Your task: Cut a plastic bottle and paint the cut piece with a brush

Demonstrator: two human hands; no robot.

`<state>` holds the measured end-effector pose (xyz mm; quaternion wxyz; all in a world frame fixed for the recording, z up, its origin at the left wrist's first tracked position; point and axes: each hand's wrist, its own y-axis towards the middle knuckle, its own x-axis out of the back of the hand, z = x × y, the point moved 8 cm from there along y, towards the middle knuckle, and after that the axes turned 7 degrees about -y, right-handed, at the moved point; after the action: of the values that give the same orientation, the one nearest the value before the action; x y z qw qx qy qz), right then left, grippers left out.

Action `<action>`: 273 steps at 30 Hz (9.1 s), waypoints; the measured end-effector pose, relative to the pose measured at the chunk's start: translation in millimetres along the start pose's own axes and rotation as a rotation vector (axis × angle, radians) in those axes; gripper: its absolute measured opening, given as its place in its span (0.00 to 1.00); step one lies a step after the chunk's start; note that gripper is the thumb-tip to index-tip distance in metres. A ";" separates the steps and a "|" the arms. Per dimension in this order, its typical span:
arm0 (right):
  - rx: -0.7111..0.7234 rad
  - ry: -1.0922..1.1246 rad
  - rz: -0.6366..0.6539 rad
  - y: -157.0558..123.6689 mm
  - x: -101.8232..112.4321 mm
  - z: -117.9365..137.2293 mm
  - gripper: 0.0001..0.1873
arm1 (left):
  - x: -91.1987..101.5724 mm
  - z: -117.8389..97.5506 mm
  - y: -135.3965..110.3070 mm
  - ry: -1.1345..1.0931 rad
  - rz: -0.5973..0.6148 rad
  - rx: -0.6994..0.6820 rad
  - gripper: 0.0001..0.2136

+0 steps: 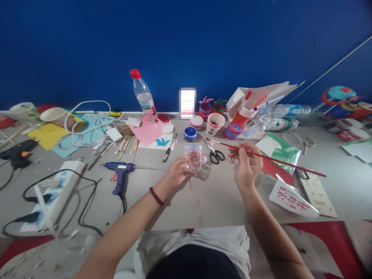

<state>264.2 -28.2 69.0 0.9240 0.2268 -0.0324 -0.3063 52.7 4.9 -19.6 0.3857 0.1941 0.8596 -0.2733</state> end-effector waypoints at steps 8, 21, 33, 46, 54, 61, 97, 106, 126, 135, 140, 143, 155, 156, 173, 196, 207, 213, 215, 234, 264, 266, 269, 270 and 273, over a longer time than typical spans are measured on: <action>0.089 -0.037 0.068 10.9 -7.3 39.3 0.08 | -0.5 2.6 -0.2 -0.182 0.017 0.030 0.19; 0.352 -0.582 0.520 76.0 -115.9 37.9 0.12 | 6.8 8.5 4.3 0.054 -0.020 -0.004 0.22; 0.312 -0.886 0.691 69.0 -157.1 -1.2 0.14 | 11.4 12.3 11.8 0.035 -0.058 0.002 0.21; 0.269 -1.046 0.742 68.8 -156.0 -7.6 0.15 | 5.8 11.1 8.9 0.032 -0.039 0.013 0.19; 0.311 -0.825 0.686 65.6 -158.5 -13.0 0.15 | 7.5 11.7 9.0 0.037 -0.054 0.015 0.18; 0.314 -0.948 0.697 63.6 -159.3 -6.5 0.14 | 6.4 11.8 9.2 0.035 -0.056 0.021 0.19; 0.316 -0.884 0.647 62.0 -159.0 -14.4 0.13 | 4.8 10.2 6.2 0.029 -0.046 0.017 0.17; 0.275 -0.909 0.613 66.5 -155.5 -11.3 0.12 | 3.8 10.8 6.8 0.044 -0.062 0.031 0.19; 0.284 -0.853 0.585 65.3 -157.8 -14.6 0.11 | 1.6 9.0 6.0 0.062 -0.090 0.020 0.25; 0.281 -0.861 0.636 61.3 -162.0 -15.0 0.11 | 4.0 10.2 7.2 0.067 -0.067 0.018 0.21; 0.279 -0.859 0.605 66.3 -158.3 -15.3 0.11 | 4.8 12.2 9.3 0.049 -0.046 0.019 0.20; 0.272 -0.825 0.609 66.6 -158.3 -17.3 0.12 | 5.3 12.8 9.8 0.046 -0.041 0.022 0.19; 0.312 -0.741 0.603 71.3 -154.8 -10.1 0.10 | 3.7 10.7 6.3 0.053 -0.074 0.029 0.20; 0.304 -0.694 0.602 72.7 -154.0 -10.5 0.10 | 4.4 10.9 6.4 0.055 -0.082 0.032 0.20; 0.375 -0.704 0.856 57.7 -171.3 -7.9 0.14 | 6.1 12.1 8.3 0.050 -0.091 0.034 0.18; 0.416 -0.681 0.815 62.5 -165.1 -3.0 0.15 | 6.5 12.3 8.8 0.038 -0.078 0.028 0.17; 0.326 -0.649 0.855 57.5 -170.3 -6.7 0.15 | 5.3 12.0 7.7 0.038 -0.058 0.032 0.16; 0.420 -0.702 0.873 58.0 -169.3 -2.5 0.17 | 4.6 11.2 7.7 0.047 -0.090 0.040 0.19; 0.431 -0.710 0.862 59.4 -168.2 -2.1 0.17 | 3.9 11.0 7.7 0.045 -0.080 0.038 0.19; 0.269 -0.625 0.661 79.9 -143.2 14.0 0.11 | 1.8 7.1 3.5 0.073 -0.083 0.025 0.18; -0.111 0.132 0.343 -0.5 -42.9 -15.5 0.09 | 5.3 -7.7 0.8 0.254 -0.272 -0.161 0.28; -0.099 0.118 0.341 -1.8 -43.9 -14.2 0.09 | 5.5 -7.7 1.4 0.281 -0.290 -0.169 0.27; -0.051 0.070 0.324 -2.1 -43.3 -7.6 0.08 | 5.2 -7.3 2.1 0.298 -0.290 -0.166 0.26; -0.034 0.047 0.319 -2.3 -42.7 -5.5 0.08 | 5.1 -7.3 2.2 0.298 -0.288 -0.163 0.26; 0.013 -0.028 0.315 -3.8 -40.6 -1.4 0.06 | 5.2 -7.5 2.1 0.291 -0.285 -0.152 0.26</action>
<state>229.5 -6.7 69.2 0.9585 0.2207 -0.0826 -0.1606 46.4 11.8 -20.2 0.2287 0.0785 0.9430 -0.2285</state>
